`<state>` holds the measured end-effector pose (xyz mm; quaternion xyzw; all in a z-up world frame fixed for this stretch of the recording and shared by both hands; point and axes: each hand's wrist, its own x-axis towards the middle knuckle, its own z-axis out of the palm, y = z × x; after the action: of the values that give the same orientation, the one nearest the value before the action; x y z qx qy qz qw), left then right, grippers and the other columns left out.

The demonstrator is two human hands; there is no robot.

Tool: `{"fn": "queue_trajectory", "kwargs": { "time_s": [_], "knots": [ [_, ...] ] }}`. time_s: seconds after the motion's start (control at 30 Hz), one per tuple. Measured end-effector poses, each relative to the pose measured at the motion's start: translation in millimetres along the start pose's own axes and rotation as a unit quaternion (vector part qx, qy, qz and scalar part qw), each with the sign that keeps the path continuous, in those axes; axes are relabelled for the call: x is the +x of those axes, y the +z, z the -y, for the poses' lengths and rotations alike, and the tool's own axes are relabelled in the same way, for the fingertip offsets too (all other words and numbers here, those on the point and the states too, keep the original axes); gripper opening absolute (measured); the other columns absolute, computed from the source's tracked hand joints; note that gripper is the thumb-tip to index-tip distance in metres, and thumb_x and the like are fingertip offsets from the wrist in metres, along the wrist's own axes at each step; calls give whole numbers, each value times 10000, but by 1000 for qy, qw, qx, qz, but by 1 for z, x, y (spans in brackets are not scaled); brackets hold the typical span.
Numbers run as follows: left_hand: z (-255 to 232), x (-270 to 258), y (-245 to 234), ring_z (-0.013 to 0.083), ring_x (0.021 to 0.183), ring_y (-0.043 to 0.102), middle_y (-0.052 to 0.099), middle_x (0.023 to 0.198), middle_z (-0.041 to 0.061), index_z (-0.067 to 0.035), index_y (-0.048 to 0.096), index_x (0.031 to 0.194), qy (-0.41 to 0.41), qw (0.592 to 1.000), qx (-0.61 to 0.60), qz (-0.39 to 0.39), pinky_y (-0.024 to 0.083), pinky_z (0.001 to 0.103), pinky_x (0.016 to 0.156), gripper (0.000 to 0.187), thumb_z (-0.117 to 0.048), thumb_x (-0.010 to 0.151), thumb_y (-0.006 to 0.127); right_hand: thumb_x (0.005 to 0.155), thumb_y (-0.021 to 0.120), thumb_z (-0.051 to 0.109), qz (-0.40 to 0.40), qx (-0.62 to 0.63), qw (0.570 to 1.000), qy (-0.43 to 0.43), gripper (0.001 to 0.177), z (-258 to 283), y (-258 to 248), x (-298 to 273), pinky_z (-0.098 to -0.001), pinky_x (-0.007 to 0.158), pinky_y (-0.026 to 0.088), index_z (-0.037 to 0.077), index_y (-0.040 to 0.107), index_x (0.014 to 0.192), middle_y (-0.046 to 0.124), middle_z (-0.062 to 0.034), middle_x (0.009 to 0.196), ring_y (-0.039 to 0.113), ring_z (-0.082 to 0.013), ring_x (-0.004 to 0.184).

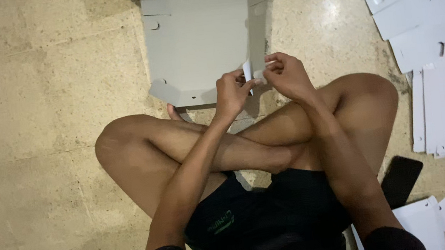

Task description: The person folds and assembles white and gray cardboard sheets to form small boxes while sitting on the floor. They fold the flaps of the gray base and then fold a white lid, eventually placing the lid onto a completed box.

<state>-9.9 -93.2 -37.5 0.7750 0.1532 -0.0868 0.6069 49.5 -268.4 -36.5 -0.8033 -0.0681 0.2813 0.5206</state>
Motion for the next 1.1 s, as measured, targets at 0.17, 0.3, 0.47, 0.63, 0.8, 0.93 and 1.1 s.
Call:
{"fn": "queue_trajectory", "kwargs": {
  "time_s": [0.17,0.3,0.47,0.63,0.8,0.93,1.1],
  "knots": [
    [-15,-3,-2,453,1037,684,681,1080,340,107,608,1257,-14,999,-10,44,592,499,876,530,13,781,821,1016,511,53,1,2,1000,-13,361,3,-2,2,-553,772,503,-115,513,1335,648,-292,992,647,-363,943],
    [-30,-10,-5,536,1099,631,645,1150,394,147,590,1277,15,999,-5,50,579,548,887,413,59,883,675,994,596,90,0,31,999,-13,371,-13,3,9,-524,829,517,-55,537,1330,665,-203,1001,641,-265,960],
    [-11,-5,-3,474,1079,673,642,1183,376,134,576,1299,20,998,-54,40,590,529,881,407,33,910,640,926,631,98,-15,73,997,-4,398,-14,6,11,-379,786,524,-44,574,1294,631,-87,893,617,-149,859],
    [-17,-10,1,451,1065,682,663,1181,330,88,611,1284,8,997,-56,45,588,528,904,402,33,887,642,924,642,83,-20,73,997,-10,391,-8,6,5,-379,757,520,-70,590,1280,645,-102,861,611,-153,830],
    [-32,-14,2,508,1076,658,668,1105,364,153,607,1246,12,996,-71,59,565,551,911,356,-23,937,614,913,749,170,-43,122,992,-1,402,-24,7,11,-283,726,521,-39,629,1235,683,-55,824,616,-88,780],
    [-3,-1,9,453,1084,676,687,1108,316,111,630,1240,-4,995,-79,59,556,531,918,336,-89,972,608,917,734,128,-53,113,992,-23,370,-25,7,12,-299,710,534,-67,634,1215,677,-80,807,623,-107,765],
    [46,17,22,208,864,621,724,913,203,60,724,1115,5,993,-117,7,516,365,776,243,-56,969,569,912,738,123,-39,136,989,-35,339,-15,2,10,-261,694,524,-31,650,1201,705,-92,830,608,-84,772]
  ]
}}
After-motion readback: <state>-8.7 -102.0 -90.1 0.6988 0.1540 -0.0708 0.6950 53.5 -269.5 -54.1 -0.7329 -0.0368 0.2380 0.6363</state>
